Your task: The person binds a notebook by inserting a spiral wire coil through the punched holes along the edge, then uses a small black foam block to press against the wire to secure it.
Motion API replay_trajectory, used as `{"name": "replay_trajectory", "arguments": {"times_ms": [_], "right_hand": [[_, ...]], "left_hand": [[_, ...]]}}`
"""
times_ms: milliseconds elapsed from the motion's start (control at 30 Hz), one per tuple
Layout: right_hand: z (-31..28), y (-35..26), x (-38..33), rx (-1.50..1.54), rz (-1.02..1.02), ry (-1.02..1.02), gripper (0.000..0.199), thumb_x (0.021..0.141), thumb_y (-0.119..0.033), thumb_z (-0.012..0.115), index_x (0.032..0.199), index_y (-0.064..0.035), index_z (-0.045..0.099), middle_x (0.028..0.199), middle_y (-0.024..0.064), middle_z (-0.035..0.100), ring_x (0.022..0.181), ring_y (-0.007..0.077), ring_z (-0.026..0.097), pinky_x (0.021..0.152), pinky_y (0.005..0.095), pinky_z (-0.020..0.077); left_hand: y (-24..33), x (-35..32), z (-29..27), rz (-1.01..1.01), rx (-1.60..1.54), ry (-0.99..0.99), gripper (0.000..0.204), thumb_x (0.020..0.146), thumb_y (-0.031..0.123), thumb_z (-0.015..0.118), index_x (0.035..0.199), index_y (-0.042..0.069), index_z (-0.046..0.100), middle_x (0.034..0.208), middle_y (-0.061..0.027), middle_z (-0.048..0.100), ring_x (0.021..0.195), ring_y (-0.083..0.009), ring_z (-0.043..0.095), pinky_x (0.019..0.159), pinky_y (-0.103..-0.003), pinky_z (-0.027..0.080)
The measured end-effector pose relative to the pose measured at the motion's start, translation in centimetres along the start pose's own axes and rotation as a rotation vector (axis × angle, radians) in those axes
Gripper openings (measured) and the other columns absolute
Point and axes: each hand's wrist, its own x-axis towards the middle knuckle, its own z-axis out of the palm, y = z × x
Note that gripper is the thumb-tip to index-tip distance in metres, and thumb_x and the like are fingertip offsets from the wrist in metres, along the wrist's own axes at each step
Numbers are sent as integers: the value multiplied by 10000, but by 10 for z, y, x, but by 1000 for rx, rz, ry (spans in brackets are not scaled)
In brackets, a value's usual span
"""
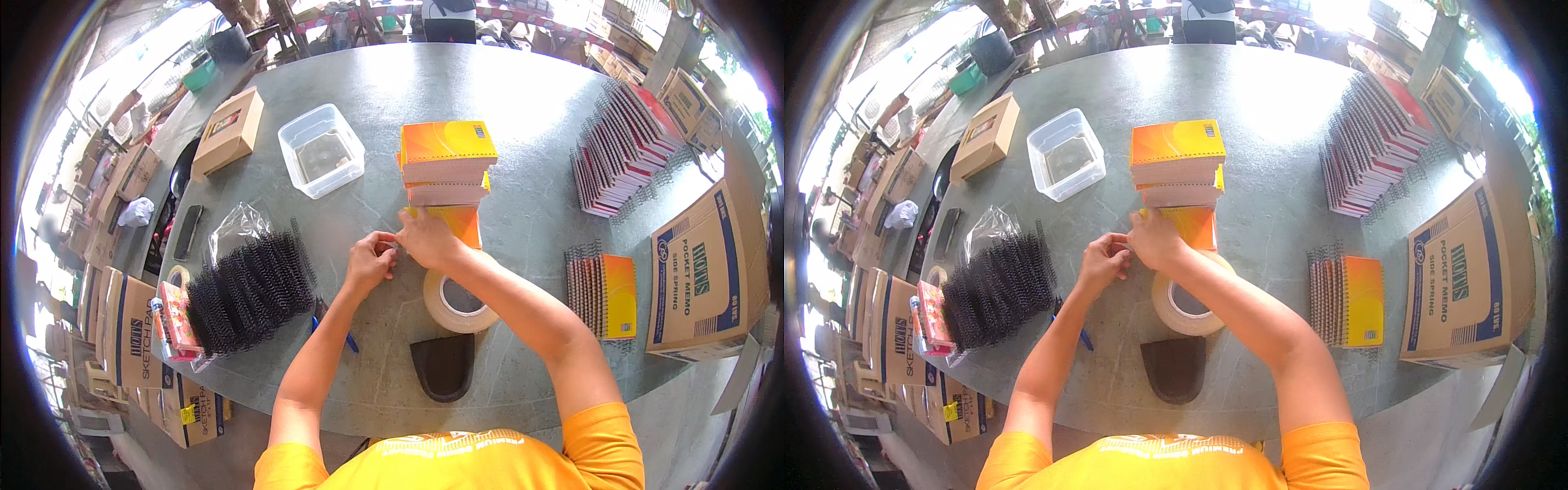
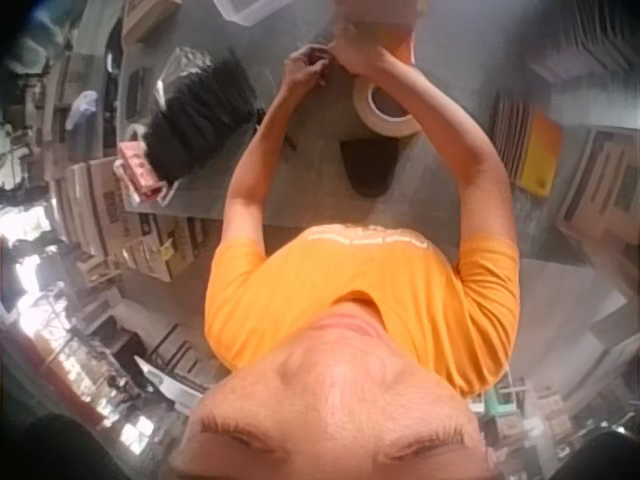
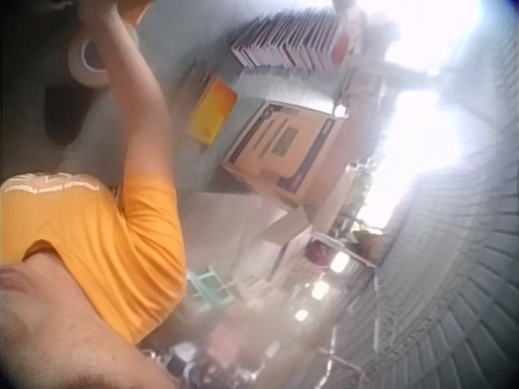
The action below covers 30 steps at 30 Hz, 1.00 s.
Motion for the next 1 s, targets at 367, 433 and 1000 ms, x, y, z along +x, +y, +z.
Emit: {"name": "replay_trajectory", "arguments": {"times_ms": [367,433,1000], "right_hand": [[-15,51,5,611,-145,-88,388,612,-107,762,975,-75,630,949,109,605,947,276,577,830,365,448],[-13,57,5,608,-159,-93,391,613,-105,765,978,-74,629,955,106,607,949,273,578,833,364,448],[-17,57,1,608,-135,-36,332,711,-50,651,1039,-89,610,983,111,605,966,281,578,850,367,457]], "left_hand": [[-1,-8,24,55,-84,9,270,808,190,694,999,18,612,819,-21,656,604,-60,562,419,-200,453],[3,-8,25,36,-52,21,258,809,196,694,978,13,629,811,-22,656,596,-55,552,414,-202,443],[-3,-3,26,36,-47,53,197,796,165,699,912,19,635,747,-22,608,580,-64,551,401,-230,452]]}}
